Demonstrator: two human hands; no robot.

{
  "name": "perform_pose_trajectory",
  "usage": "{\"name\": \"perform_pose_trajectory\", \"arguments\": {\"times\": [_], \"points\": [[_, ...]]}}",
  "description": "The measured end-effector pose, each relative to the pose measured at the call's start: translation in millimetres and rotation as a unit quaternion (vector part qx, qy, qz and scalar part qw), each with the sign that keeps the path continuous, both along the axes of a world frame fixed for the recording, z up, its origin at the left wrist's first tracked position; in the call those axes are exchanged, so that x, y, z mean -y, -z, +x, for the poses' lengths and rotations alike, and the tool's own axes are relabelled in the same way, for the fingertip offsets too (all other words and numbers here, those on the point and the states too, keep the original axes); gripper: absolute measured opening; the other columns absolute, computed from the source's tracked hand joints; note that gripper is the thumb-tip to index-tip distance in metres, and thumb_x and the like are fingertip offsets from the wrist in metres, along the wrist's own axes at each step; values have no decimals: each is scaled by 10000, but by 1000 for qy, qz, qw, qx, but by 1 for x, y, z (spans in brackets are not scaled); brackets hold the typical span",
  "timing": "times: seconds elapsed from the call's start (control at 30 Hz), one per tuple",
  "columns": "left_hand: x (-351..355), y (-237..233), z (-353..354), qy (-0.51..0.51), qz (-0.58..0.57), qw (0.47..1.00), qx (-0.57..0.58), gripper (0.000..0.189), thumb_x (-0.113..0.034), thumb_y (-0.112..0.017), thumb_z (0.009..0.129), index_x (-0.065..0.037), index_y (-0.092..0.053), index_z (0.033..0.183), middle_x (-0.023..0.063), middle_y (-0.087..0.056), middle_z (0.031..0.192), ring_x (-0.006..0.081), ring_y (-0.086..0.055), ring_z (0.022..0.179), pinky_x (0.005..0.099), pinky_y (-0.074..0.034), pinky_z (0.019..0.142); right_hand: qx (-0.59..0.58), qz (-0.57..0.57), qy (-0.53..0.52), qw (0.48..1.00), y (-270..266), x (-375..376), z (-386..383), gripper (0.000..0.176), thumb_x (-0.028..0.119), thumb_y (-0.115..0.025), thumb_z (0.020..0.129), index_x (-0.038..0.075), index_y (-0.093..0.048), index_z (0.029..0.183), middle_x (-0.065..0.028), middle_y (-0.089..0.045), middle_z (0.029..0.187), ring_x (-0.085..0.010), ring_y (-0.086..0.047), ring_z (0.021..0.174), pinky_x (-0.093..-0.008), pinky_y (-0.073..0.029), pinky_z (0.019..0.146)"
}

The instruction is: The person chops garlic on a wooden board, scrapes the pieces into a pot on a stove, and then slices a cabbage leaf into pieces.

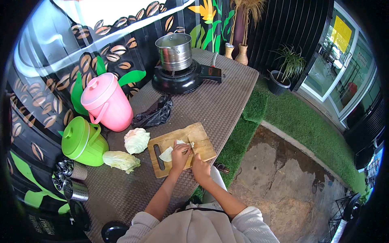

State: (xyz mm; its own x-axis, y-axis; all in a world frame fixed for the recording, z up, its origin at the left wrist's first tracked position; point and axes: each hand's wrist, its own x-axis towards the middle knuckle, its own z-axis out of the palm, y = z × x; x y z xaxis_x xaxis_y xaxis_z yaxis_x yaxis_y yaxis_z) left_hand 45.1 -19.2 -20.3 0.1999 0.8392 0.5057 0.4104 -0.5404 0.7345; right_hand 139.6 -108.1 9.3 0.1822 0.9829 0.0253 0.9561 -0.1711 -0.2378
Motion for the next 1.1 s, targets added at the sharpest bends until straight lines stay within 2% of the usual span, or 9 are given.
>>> {"name": "perform_pose_trajectory", "arguments": {"times": [0.07, 0.23, 0.37, 0.43, 0.57, 0.73, 0.83, 1.03, 1.1], "points": [[0, 0, 1, -3, -3, 1000, 2, 78, -61, -682, 758, 3, -708, 794, 115, -696, 843, 251, -647, 843, 454, -300, 1111, -8, -20, 29, 999, 10, -4, 0, 226, 149, -549, 861, -5, -450, 993, -157, -653, 675, -339, -687, 661, -418, -558, 564], [0, 2, 1, -7, -5, 1000, -5, 86, -26, -701, 736, -1, -717, 817, 114, -700, 855, 240, -653, 846, 460, -289, 1128, 6, 37, -40, 999, 3, -14, 16, 178, 135, -538, 864, 24, -435, 958, -155, -646, 635, -318, -684, 604, -411, -556, 513], [0, 2, 0, -5, -4, 1000, -2, 85, -32, -704, 738, 0, -717, 815, 114, -701, 860, 239, -655, 844, 463, -290, 1125, 0, 26, -17, 1000, -3, -1, 5, 178, 138, -535, 867, 28, -432, 961, -161, -654, 650, -320, -685, 609, -410, -554, 510], [0, 1, 0, -4, -7, 1000, 0, 84, -34, -704, 739, 0, -717, 814, 112, -701, 860, 239, -655, 844, 463, -290, 1125, -10, -18, 27, 999, 7, -3, -1, 221, 163, -550, 867, 9, -433, 974, -201, -659, 705, -349, -688, 672, -439, -558, 563], [1, 4, -1, -2, -7, 1000, -1, 86, -39, -704, 744, -1, -717, 820, 110, -702, 855, 241, -656, 843, 465, -289, 1124, -12, -6, 7, 1000, 6, -10, 8, 224, 162, -548, 869, 11, -432, 987, -200, -662, 708, -348, -690, 677, -449, -559, 570], [2, -1, 0, -5, -18, 1000, 8, 83, -37, -703, 745, 0, -715, 817, 112, -702, 856, 243, -656, 846, 461, -283, 1126, -2, 1, 5, 1000, -1, 2, 5, 182, 144, -520, 877, 23, -442, 988, -164, -670, 691, -326, -693, 647, -406, -563, 541], [1, -3, 0, -6, -20, 1000, 3, 78, -31, -697, 746, 9, -711, 812, 114, -701, 859, 245, -655, 850, 456, -277, 1130, -16, -18, 27, 999, 7, -8, 0, 200, 154, -526, 878, 18, -448, 1002, -180, -674, 721, -348, -694, 696, -426, -566, 593], [3, -5, -2, -2, -17, 1000, 7, 72, -26, -689, 756, 13, -709, 814, 120, -701, 857, 253, -656, 851, 456, -279, 1130, -33, -33, -28, 999, -16, -11, 12, 228, 157, -509, 890, 11, -431, 1046, -192, -669, 726, -346, -690, 693, -438, -561, 589], [2, -4, -1, -1, -16, 1000, 6, 70, -25, -688, 756, 12, -711, 810, 120, -703, 858, 253, -654, 858, 452, -285, 1127, -21, -32, -5, 999, -8, -5, 3, 227, 163, -503, 896, 8, -432, 1046, -193, -667, 725, -351, -688, 688, -436, -560, 587]]}}
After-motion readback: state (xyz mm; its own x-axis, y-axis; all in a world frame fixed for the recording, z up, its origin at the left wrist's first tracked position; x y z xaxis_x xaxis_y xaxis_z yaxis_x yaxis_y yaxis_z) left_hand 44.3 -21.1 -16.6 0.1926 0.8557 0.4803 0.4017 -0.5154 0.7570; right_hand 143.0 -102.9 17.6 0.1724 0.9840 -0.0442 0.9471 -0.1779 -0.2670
